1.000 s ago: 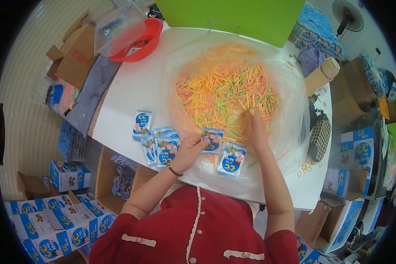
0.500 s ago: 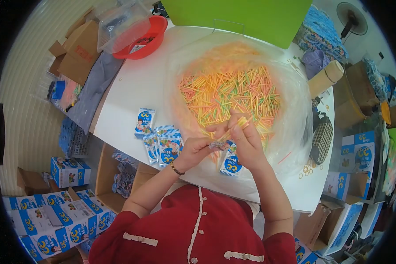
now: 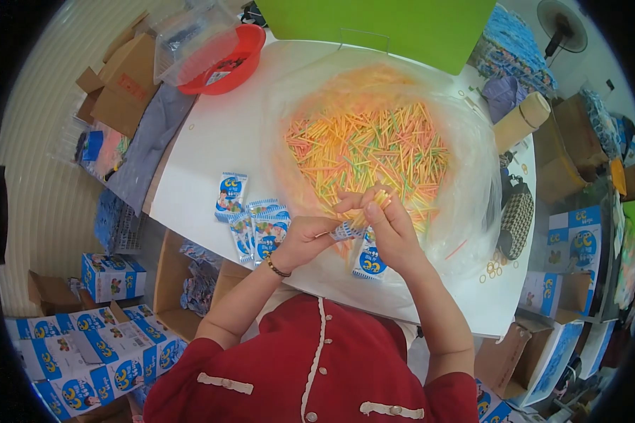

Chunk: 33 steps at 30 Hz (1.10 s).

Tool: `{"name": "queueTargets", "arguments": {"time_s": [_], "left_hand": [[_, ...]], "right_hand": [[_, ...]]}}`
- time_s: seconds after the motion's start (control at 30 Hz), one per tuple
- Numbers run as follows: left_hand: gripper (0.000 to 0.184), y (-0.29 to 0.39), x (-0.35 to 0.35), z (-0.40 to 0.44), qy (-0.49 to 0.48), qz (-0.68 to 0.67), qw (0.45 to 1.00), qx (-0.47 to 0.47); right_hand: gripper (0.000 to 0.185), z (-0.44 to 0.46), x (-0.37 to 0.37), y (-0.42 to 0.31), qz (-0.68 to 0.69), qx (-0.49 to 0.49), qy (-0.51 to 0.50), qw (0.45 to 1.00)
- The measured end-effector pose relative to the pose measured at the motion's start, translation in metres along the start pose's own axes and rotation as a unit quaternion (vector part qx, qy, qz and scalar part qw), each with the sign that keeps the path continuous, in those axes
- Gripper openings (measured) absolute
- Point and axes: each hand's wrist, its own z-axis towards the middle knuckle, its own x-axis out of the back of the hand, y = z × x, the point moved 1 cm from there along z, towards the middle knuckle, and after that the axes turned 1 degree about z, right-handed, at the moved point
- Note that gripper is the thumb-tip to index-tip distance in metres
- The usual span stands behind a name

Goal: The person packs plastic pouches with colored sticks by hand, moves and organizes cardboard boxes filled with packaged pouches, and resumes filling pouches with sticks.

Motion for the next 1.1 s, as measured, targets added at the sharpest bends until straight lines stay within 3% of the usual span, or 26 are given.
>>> {"name": "queueTargets", "arguments": {"time_s": [0.2,0.4,0.5,0.63,0.7,0.83,0.9,1.0,1.1], "left_hand": [[0.026,-0.003,0.002,-0.002,0.026,0.010,1.000,0.000],[0.026,0.006,-0.004,0.000,0.009,-0.081,0.996,0.040],[0.031,0.005,-0.010,0.000,-0.001,-0.167,0.982,0.088],[0.034,-0.005,-0.023,0.003,0.025,-0.278,0.955,0.103],[0.037,-0.005,-0.024,0.008,0.026,-0.267,0.959,0.088],[0.041,-0.002,-0.015,0.024,0.016,-0.297,0.952,0.074],[0.041,0.000,-0.011,0.031,0.026,-0.252,0.967,0.032],[0.042,-0.002,-0.010,0.029,0.012,-0.273,0.962,0.016],[0.044,0.011,-0.007,0.021,0.022,-0.262,0.965,0.004]], "right_hand": [[0.016,-0.004,-0.004,0.001,0.017,-0.017,0.020,1.000],[0.013,0.000,-0.008,0.002,-0.263,0.095,-0.052,0.959],[0.013,0.000,0.001,0.015,-0.292,0.094,-0.063,0.950],[0.027,0.002,0.007,0.009,-0.450,0.098,-0.079,0.884],[0.039,0.005,0.003,-0.012,-0.541,0.103,-0.081,0.831],[0.045,0.008,0.015,-0.026,-0.453,0.110,0.014,0.885],[0.036,0.007,0.029,-0.019,-0.426,0.068,0.037,0.901],[0.020,-0.002,0.027,-0.010,-0.436,0.157,0.070,0.883],[0.014,-0.003,0.016,0.006,-0.434,0.119,0.093,0.888]]}}
